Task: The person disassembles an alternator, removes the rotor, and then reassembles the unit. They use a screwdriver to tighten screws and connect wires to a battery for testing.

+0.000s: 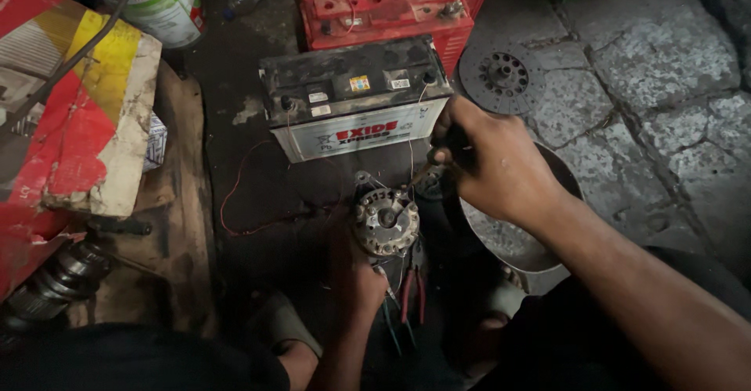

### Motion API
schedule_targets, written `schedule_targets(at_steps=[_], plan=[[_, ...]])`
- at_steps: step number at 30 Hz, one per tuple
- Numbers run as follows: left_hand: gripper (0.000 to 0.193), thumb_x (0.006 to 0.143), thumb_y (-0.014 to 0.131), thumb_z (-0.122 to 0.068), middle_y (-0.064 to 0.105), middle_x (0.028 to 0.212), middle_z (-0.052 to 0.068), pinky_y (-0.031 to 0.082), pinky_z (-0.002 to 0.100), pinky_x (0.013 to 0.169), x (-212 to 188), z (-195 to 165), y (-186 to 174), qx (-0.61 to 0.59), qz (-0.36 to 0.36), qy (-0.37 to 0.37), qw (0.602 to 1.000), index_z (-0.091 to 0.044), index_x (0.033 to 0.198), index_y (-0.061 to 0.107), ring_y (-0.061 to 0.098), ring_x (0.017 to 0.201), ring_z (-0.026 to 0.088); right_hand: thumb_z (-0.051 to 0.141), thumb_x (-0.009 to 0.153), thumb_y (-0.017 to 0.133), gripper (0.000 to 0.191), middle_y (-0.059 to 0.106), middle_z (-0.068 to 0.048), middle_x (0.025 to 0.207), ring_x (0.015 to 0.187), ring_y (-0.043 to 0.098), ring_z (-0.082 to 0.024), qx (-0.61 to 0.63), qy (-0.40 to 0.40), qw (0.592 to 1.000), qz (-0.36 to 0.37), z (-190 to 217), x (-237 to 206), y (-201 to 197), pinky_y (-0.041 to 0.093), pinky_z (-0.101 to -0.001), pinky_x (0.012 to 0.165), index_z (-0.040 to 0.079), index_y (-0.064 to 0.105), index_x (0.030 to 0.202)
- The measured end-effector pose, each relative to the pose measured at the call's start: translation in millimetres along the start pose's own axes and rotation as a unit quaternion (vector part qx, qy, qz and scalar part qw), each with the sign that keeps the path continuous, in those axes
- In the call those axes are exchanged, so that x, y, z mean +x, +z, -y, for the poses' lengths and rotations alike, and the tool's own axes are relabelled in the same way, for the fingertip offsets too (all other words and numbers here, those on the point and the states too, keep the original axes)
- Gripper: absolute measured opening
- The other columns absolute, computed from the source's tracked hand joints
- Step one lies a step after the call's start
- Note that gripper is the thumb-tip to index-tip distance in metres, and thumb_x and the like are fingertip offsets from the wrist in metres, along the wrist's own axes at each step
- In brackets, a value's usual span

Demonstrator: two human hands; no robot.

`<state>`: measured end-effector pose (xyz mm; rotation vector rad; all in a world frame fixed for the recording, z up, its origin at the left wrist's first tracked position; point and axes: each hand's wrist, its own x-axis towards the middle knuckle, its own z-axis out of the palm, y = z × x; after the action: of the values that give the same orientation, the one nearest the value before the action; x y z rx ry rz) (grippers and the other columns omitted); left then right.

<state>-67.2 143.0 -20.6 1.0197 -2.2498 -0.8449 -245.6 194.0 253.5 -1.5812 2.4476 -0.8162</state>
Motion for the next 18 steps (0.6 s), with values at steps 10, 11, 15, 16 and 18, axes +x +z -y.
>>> schedule_targets(at_steps=[10,11,15,16,18], plan=[[0.103,0.08,0.082,-0.03,0.041,0.154,0.02,0.032,0.048,0.117,0.4,-0.2,-2.1,0.004,0.214,-0.191,0.958,-0.005,0.161,0.023,0.041,0.141,0.033,0.002,0.081,0.073,0.03,0.07,-0.021,0.092,0.094,0.068,-0.044,0.001,-0.03,1.0,-0.008,-2.3,1.6,0.1,0.054,-0.0498,0.071,0.002,0.054,0.104],[0.102,0.081,0.082,-0.03,0.041,0.155,0.02,0.034,0.048,0.118,0.5,-0.2,-3.2,-0.004,0.213,-0.182,0.96,-0.005,0.16,0.022,0.042,0.142,0.033,0.003,0.082,0.073,0.029,0.07,-0.021,0.093,0.094,0.068,-0.044,0.001,-0.031,0.999,-0.007,-2.5,1.4,0.3,0.054,-0.0496,0.071,0.003,0.054,0.104],[0.108,0.077,0.085,-0.024,0.035,0.157,0.022,0.032,0.049,0.119,0.4,1.7,-6.7,-0.046,0.177,-0.139,0.973,-0.003,0.157,0.016,0.039,0.144,0.036,0.001,0.081,0.072,0.029,0.071,-0.02,0.093,0.092,0.07,-0.041,0.01,-0.022,1.0,0.005,-1.5,0.7,0.4,0.054,-0.0482,0.07,0.004,0.055,0.105],[0.113,0.074,0.087,-0.021,0.032,0.158,0.023,0.03,0.05,0.119,0.5,2.1,-7.1,-0.059,0.159,-0.125,0.978,-0.002,0.157,0.013,0.037,0.144,0.038,0.001,0.082,0.073,0.029,0.071,-0.019,0.093,0.092,0.071,-0.041,0.01,-0.022,1.0,0.008,-1.0,0.6,0.3,0.054,-0.0479,0.07,0.004,0.055,0.105],[0.11,0.075,0.086,-0.02,0.034,0.158,0.021,0.03,0.049,0.12,1.2,2.3,-7.6,-0.084,0.159,-0.125,0.976,-0.004,0.158,0.015,0.038,0.145,0.036,0.002,0.082,0.073,0.029,0.071,-0.018,0.094,0.092,0.072,-0.04,0.015,-0.03,0.999,0.01,-0.2,0.7,-0.1,0.055,-0.0469,0.07,0.004,0.055,0.104]])
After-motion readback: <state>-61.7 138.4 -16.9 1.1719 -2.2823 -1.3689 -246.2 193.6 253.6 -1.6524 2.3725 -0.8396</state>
